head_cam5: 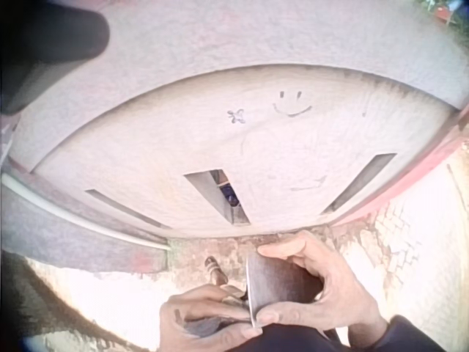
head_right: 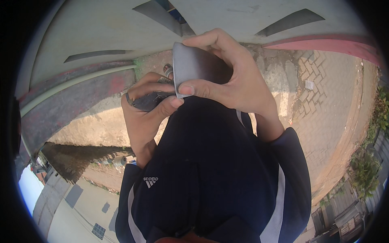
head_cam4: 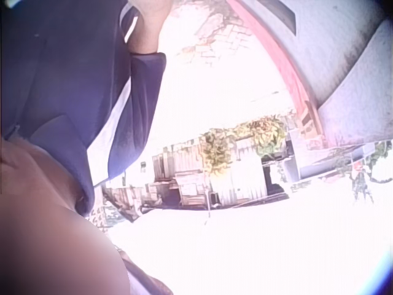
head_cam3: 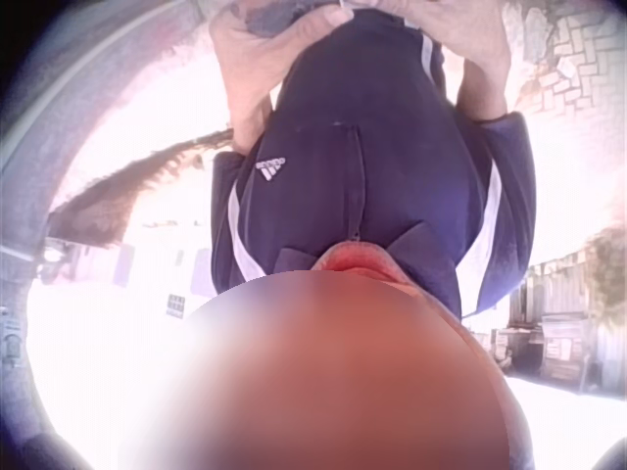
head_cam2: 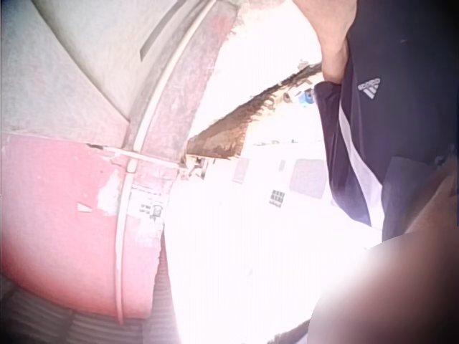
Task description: The person uses a metal scraper to remove material from a curved overhead surface. They repeatedly scrape the same area, pause to wipe the tool, and continue scraping. The work is performed outdoors under a structure with visible ground and vegetation below.
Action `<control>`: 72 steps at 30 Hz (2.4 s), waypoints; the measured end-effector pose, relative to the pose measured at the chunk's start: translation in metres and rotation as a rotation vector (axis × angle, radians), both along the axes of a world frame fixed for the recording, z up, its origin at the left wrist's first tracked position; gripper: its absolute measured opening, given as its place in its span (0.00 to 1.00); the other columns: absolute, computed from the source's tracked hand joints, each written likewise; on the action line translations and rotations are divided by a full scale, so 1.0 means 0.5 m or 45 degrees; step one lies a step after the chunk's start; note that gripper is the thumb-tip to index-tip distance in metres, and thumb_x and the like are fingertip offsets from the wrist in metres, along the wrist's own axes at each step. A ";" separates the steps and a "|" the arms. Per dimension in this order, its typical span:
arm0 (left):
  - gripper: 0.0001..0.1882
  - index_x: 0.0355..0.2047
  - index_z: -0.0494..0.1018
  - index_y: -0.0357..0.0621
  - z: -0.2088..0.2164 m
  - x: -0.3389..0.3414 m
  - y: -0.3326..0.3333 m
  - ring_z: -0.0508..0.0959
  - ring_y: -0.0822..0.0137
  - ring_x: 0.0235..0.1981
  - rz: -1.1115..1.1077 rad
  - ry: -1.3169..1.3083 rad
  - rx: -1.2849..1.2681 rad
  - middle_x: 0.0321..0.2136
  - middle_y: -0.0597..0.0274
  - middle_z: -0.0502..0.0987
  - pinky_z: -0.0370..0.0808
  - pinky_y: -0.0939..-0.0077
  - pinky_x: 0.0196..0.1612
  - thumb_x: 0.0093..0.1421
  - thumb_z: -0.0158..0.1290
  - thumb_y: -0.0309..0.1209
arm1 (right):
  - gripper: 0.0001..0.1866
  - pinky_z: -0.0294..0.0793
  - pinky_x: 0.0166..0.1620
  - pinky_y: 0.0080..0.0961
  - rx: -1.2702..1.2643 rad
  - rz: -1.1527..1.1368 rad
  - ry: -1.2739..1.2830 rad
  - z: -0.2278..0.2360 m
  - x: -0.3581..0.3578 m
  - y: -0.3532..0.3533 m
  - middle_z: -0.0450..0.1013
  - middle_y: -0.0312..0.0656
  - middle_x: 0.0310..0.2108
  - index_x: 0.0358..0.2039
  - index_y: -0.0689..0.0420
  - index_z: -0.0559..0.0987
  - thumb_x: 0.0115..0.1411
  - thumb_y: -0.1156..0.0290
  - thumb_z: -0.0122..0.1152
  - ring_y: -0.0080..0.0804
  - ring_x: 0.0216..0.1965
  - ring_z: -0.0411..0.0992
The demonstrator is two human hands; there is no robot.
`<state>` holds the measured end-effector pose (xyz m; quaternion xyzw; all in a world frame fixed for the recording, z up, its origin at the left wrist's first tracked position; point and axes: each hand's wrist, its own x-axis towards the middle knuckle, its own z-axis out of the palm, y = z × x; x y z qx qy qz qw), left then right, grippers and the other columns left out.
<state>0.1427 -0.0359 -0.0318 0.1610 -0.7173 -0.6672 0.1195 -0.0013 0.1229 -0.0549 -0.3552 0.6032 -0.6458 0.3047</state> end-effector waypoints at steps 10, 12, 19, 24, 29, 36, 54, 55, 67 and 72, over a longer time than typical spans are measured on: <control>0.12 0.31 0.84 0.38 -0.004 -0.011 0.010 0.79 0.71 0.28 -0.022 0.063 0.079 0.27 0.62 0.79 0.72 0.79 0.32 0.48 0.73 0.29 | 0.39 0.64 0.60 0.29 -0.102 -0.012 -0.181 -0.013 0.010 0.008 0.71 0.45 0.54 0.58 0.65 0.69 0.50 0.65 0.79 0.31 0.57 0.69; 0.12 0.31 0.84 0.38 -0.005 -0.011 0.010 0.79 0.72 0.28 -0.041 0.049 0.135 0.27 0.63 0.79 0.72 0.79 0.32 0.48 0.73 0.29 | 0.39 0.64 0.60 0.29 -0.134 -0.017 -0.167 -0.017 0.011 0.008 0.71 0.45 0.54 0.58 0.66 0.69 0.51 0.65 0.79 0.31 0.57 0.69; 0.11 0.32 0.84 0.38 -0.016 -0.009 0.007 0.78 0.73 0.29 -0.131 0.106 0.287 0.28 0.64 0.79 0.71 0.80 0.33 0.49 0.72 0.27 | 0.41 0.65 0.56 0.27 -0.194 -0.018 -0.142 -0.024 0.018 0.005 0.70 0.46 0.52 0.58 0.65 0.68 0.50 0.61 0.80 0.32 0.55 0.69; 0.11 0.32 0.84 0.38 -0.022 -0.001 0.006 0.77 0.74 0.30 -0.160 0.073 0.397 0.27 0.66 0.78 0.70 0.80 0.32 0.49 0.72 0.27 | 0.42 0.65 0.53 0.25 -0.238 -0.028 -0.177 -0.025 0.028 0.002 0.70 0.44 0.49 0.58 0.65 0.68 0.49 0.59 0.81 0.30 0.52 0.69; 0.10 0.32 0.83 0.37 -0.035 0.006 0.013 0.77 0.74 0.30 -0.097 0.072 0.538 0.27 0.65 0.77 0.71 0.81 0.32 0.51 0.71 0.27 | 0.45 0.66 0.50 0.23 -0.264 -0.052 -0.226 -0.029 0.044 -0.009 0.70 0.41 0.46 0.58 0.65 0.68 0.47 0.55 0.82 0.28 0.49 0.70; 0.12 0.36 0.82 0.36 -0.032 0.013 0.008 0.78 0.72 0.34 0.121 0.193 0.379 0.33 0.62 0.78 0.75 0.80 0.36 0.55 0.69 0.30 | 0.46 0.65 0.50 0.24 -0.154 -0.225 -0.330 -0.020 0.056 -0.009 0.71 0.43 0.49 0.58 0.65 0.68 0.48 0.51 0.80 0.28 0.49 0.69; 0.13 0.47 0.67 0.38 -0.014 0.044 0.020 0.76 0.73 0.38 0.182 0.130 0.423 0.41 0.55 0.75 0.74 0.80 0.37 0.66 0.54 0.29 | 0.57 0.61 0.41 0.21 -0.224 -0.097 0.001 -0.018 0.101 -0.018 0.63 0.42 0.47 0.62 0.62 0.63 0.41 0.39 0.79 0.27 0.41 0.65; 0.12 0.46 0.67 0.38 -0.014 0.044 0.021 0.76 0.73 0.37 0.176 0.109 0.446 0.42 0.54 0.74 0.74 0.81 0.36 0.66 0.55 0.29 | 0.57 0.61 0.41 0.21 -0.237 -0.099 -0.038 -0.017 0.103 -0.017 0.63 0.42 0.47 0.62 0.61 0.63 0.41 0.38 0.78 0.27 0.41 0.65; 0.14 0.48 0.75 0.30 -0.001 0.044 0.007 0.75 0.65 0.44 0.028 0.189 0.400 0.50 0.52 0.70 0.74 0.76 0.44 0.69 0.53 0.30 | 0.45 0.64 0.57 0.30 -0.209 -0.201 0.139 -0.048 0.097 -0.021 0.67 0.43 0.54 0.62 0.59 0.65 0.50 0.59 0.80 0.33 0.54 0.66; 0.13 0.44 0.76 0.28 0.000 0.041 0.003 0.75 0.65 0.41 0.059 0.153 -0.206 0.48 0.51 0.71 0.72 0.78 0.41 0.67 0.55 0.29 | 0.44 0.68 0.55 0.30 -0.213 -0.231 0.258 -0.045 0.084 -0.016 0.68 0.44 0.53 0.62 0.59 0.66 0.48 0.61 0.81 0.33 0.52 0.69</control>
